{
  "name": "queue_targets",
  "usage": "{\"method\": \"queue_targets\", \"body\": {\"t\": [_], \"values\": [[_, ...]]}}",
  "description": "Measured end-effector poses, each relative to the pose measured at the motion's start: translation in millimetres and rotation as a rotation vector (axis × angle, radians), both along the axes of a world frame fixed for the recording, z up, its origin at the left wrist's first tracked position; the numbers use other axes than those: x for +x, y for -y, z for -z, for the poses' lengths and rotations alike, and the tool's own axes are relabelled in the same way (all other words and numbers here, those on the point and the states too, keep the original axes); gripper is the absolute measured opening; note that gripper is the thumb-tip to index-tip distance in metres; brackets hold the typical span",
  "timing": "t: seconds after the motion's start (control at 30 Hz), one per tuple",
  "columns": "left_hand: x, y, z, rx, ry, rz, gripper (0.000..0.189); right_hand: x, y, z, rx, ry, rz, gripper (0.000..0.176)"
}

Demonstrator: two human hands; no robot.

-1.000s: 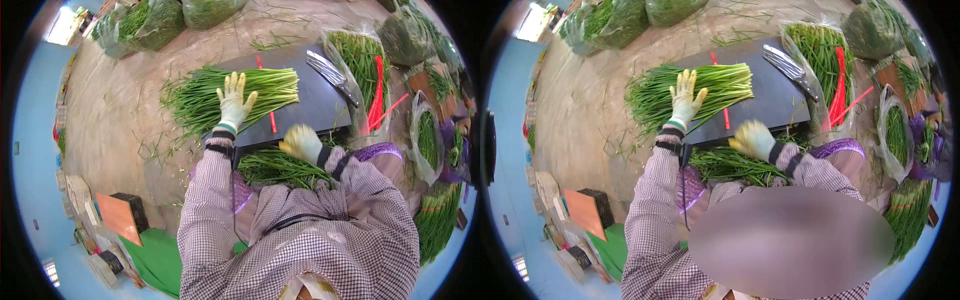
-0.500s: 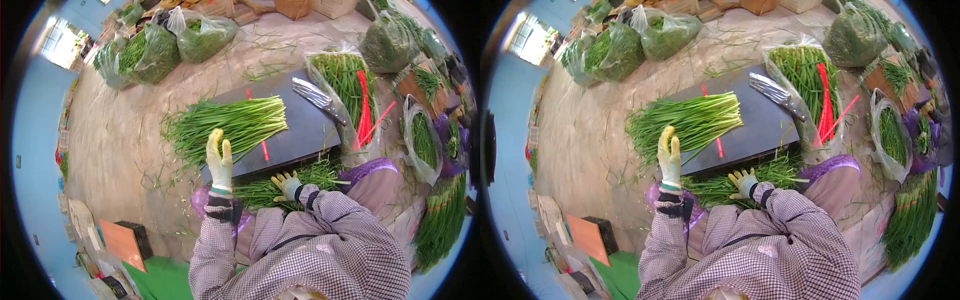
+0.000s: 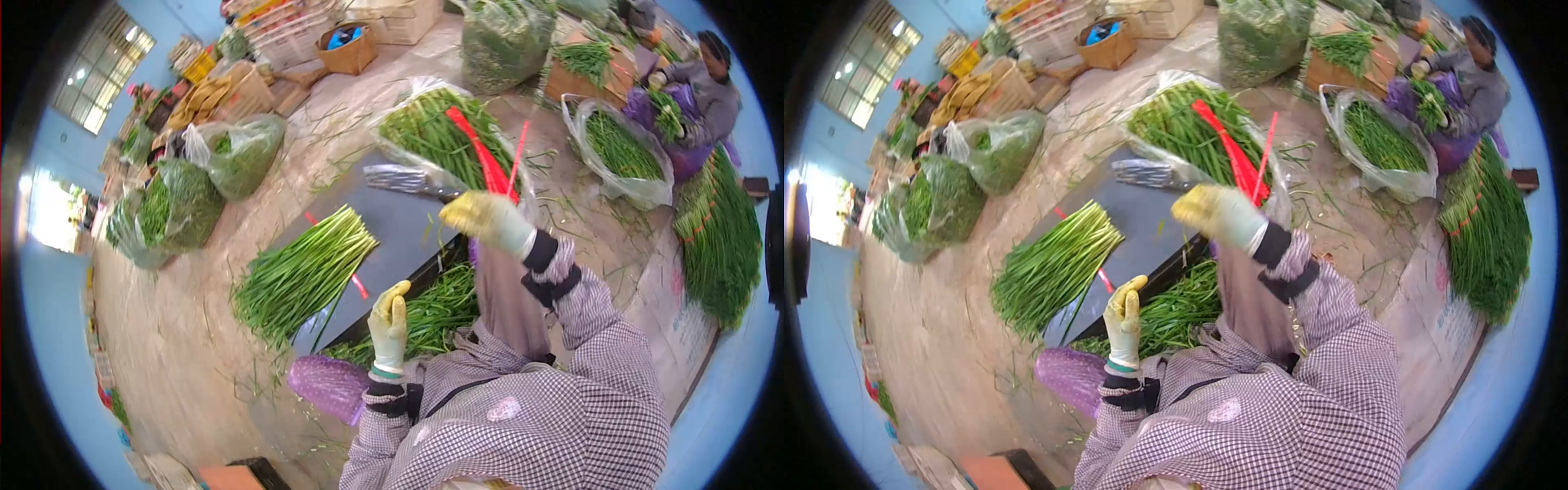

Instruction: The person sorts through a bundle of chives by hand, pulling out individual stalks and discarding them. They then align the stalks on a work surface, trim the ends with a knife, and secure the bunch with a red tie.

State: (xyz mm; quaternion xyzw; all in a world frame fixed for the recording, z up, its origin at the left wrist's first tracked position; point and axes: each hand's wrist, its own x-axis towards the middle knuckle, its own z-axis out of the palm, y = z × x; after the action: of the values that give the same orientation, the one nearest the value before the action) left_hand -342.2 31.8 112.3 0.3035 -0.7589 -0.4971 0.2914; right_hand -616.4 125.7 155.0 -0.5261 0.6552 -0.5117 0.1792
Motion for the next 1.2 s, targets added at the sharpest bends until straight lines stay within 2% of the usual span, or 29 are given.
{"method": "queue_targets", "body": {"t": [0.07,0.1,0.13,0.17,0.23,0.27,0.33,0.37,0.4,0.47,0.5,0.6,0.63,0.67,0.73,0.77,0.8,0.83,0.9,0.93,1.0,1.1,1.13,1.2], "values": [[-4,-7,-10,-0.021,0.014,0.012,0.029,-49,-16,4,0.047,0.061,0.288,0.016],[-5,-11,-14,0.019,-0.010,-0.008,0.032,-86,-20,44,0.020,0.033,0.449,0.026],[-3,-13,-15,0.059,-0.026,-0.021,0.035,-127,-23,95,0.215,0.016,0.660,0.037],[-1,-16,-15,0.062,-0.015,-0.049,0.036,-151,-28,120,0.452,-0.123,0.821,0.045],[5,-21,-18,0.049,0.030,-0.095,0.038,-177,-27,194,0.499,-0.099,0.957,0.051],[7,-23,-14,0.072,0.019,-0.117,0.040,-184,-25,212,0.519,-0.086,1.024,0.055],[6,-27,-15,0.090,0.055,-0.146,0.042,-178,-11,212,0.416,0.000,0.964,0.070],[6,-29,-12,0.124,0.051,-0.159,0.042,-174,-1,210,0.271,-0.029,0.917,0.075],[5,-29,-9,0.142,0.035,-0.162,0.042,-168,15,202,0.513,-0.216,0.991,0.074],[3,-30,-5,0.187,0.007,-0.175,0.042,-166,40,208,0.588,-0.421,0.954,0.072],[0,-30,-6,0.183,0.003,-0.177,0.042,-165,48,212,0.633,-0.426,0.968,0.057],[-6,-30,-13,0.146,0.029,-0.175,0.042,-184,57,241,0.498,-0.219,0.892,0.036],[-5,-29,-13,0.142,0.027,-0.183,0.042,-183,49,234,0.419,-0.140,0.901,0.025],[-3,-27,-13,0.140,0.024,-0.189,0.041,-188,44,232,0.387,-0.072,0.959,0.026],[-1,-25,-13,0.156,0.006,-0.201,0.041,-199,20,233,0.055,-0.171,1.042,0.025],[-1,-22,-14,0.170,-0.005,-0.209,0.040,-200,3,220,0.031,-0.065,1.037,0.025],[-1,-20,-15,0.187,-0.014,-0.216,0.040,-200,-20,193,0.073,0.070,0.951,0.026],[-4,-18,-19,0.184,-0.028,-0.230,0.039,-221,-29,224,-0.046,0.112,0.889,0.025],[-11,-14,-28,0.152,-0.037,-0.247,0.038,-196,-66,153,-0.435,0.485,0.715,0.024],[-13,-10,-30,0.133,-0.043,-0.242,0.039,-199,-85,147,-0.501,0.550,0.673,0.025],[-17,-1,-33,0.171,-0.080,-0.227,0.045,-183,-133,107,-0.394,0.498,0.764,0.025],[-23,7,-36,0.187,-0.177,-0.132,0.046,-162,-201,106,-0.225,0.487,0.800,0.026],[-25,8,-36,0.192,-0.216,-0.111,0.046,-153,-219,131,-0.171,0.479,0.860,0.025],[-29,11,-33,0.210,-0.225,-0.105,0.047,-123,-264,194,0.161,0.315,0.987,0.028]]}}
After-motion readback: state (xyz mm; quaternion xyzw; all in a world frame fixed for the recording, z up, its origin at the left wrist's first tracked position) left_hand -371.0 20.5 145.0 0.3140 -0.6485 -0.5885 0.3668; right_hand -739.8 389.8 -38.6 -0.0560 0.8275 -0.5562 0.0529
